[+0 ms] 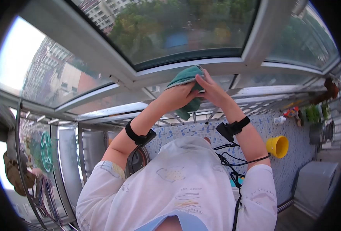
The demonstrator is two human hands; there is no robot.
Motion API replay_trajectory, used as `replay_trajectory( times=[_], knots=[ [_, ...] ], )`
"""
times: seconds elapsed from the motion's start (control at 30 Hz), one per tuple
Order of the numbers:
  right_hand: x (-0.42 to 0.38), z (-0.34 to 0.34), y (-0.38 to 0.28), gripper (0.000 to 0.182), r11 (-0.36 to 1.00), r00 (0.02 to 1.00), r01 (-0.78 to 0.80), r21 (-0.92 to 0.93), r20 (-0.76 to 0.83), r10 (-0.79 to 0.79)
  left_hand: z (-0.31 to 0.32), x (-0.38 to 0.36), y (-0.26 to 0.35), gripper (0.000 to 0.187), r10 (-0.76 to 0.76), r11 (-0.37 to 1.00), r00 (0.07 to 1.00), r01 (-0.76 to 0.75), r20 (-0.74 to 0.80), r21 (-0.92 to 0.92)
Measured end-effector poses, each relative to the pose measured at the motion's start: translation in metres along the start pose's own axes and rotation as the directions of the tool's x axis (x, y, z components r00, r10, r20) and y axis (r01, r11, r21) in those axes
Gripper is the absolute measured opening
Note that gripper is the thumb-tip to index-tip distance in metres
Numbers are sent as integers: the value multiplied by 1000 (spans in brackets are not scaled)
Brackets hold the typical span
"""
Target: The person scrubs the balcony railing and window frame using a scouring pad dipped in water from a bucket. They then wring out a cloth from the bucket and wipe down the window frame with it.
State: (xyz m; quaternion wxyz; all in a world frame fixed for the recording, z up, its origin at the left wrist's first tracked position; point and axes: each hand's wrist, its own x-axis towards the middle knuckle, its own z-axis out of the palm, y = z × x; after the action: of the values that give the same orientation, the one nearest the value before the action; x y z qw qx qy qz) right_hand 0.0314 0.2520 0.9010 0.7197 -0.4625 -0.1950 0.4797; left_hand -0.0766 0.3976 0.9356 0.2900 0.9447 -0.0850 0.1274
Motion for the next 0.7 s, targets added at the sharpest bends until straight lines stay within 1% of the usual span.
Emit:
replay_trajectory(
  times=[0.03,0.07,0.1,0.13,0.17,0.2,0.23,0.27,0.3,0.33,0.37,0.4,0.43,0.47,0.5,0.53,0.6,0.63,0.67,0.7],
  knots=[
    [7,10,3,65,993,998,50,-103,-39,-54,-4,-6,-3,37,-4,997,997,-3,82,84],
    [16,11,7,56,995,996,20,-99,-82,-29,-9,-12,-6,35,-16,986,986,-11,164,164],
    [25,12,11,56,994,998,7,-108,-54,-13,-15,-20,-5,35,-43,985,989,18,144,172],
    [33,12,13,49,990,987,-57,-131,-155,36,-24,-28,3,34,15,923,979,-91,203,374],
    [41,13,16,43,981,964,-122,-149,-254,81,-34,-36,13,34,50,810,959,-202,279,550],
    [45,18,16,36,986,974,-35,-164,-227,-3,-46,-44,26,38,205,772,963,-270,177,576],
    [52,13,19,34,970,976,-30,-243,-216,-24,-60,-52,43,45,354,718,931,-328,83,613],
    [62,10,25,32,948,979,-22,-318,-198,-44,-74,-56,59,51,498,674,867,-374,-17,637],
    [62,24,22,31,922,974,-56,-382,-225,-34,-85,-58,73,59,626,618,773,-410,-105,670],
    [56,43,13,30,891,968,-90,-444,-249,-26,-87,-60,85,52,680,649,703,-446,-208,616],
    [54,58,11,31,863,958,-108,-494,-283,-42,-87,-62,94,45,715,670,625,-484,-313,563],
    [54,66,14,33,849,963,-80,-523,-259,-68,-93,-66,102,45,736,649,599,-492,-315,581],
    [60,63,19,33,845,975,-85,-527,-219,-39,-98,-69,107,45,758,627,571,-504,-316,594],
    [59,75,19,31,817,967,-88,-570,-245,-67,-99,-74,112,36,761,628,565,-519,-318,580],
    [62,81,20,31,821,974,-91,-564,-220,-43,-98,-78,115,40,768,626,554,-540,-321,563],
    [64,84,23,29,843,978,-79,-531,-204,-37,-96,-79,118,40,751,640,577,-521,-320,564],
    [70,83,29,27,864,981,-78,-497,-192,-22,-91,-78,122,29,786,608,466,-465,-406,644],
    [72,80,31,26,868,984,-76,-491,-177,-15,-89,-79,125,29,781,614,471,-461,-410,640],
    [73,79,32,25,871,986,-73,-486,-166,-10,-88,-80,127,31,725,688,474,-483,-499,541],
    [72,80,31,25,870,985,-80,-487,-170,-5,-88,-80,130,41,660,747,479,-505,-579,433]
  ],
)
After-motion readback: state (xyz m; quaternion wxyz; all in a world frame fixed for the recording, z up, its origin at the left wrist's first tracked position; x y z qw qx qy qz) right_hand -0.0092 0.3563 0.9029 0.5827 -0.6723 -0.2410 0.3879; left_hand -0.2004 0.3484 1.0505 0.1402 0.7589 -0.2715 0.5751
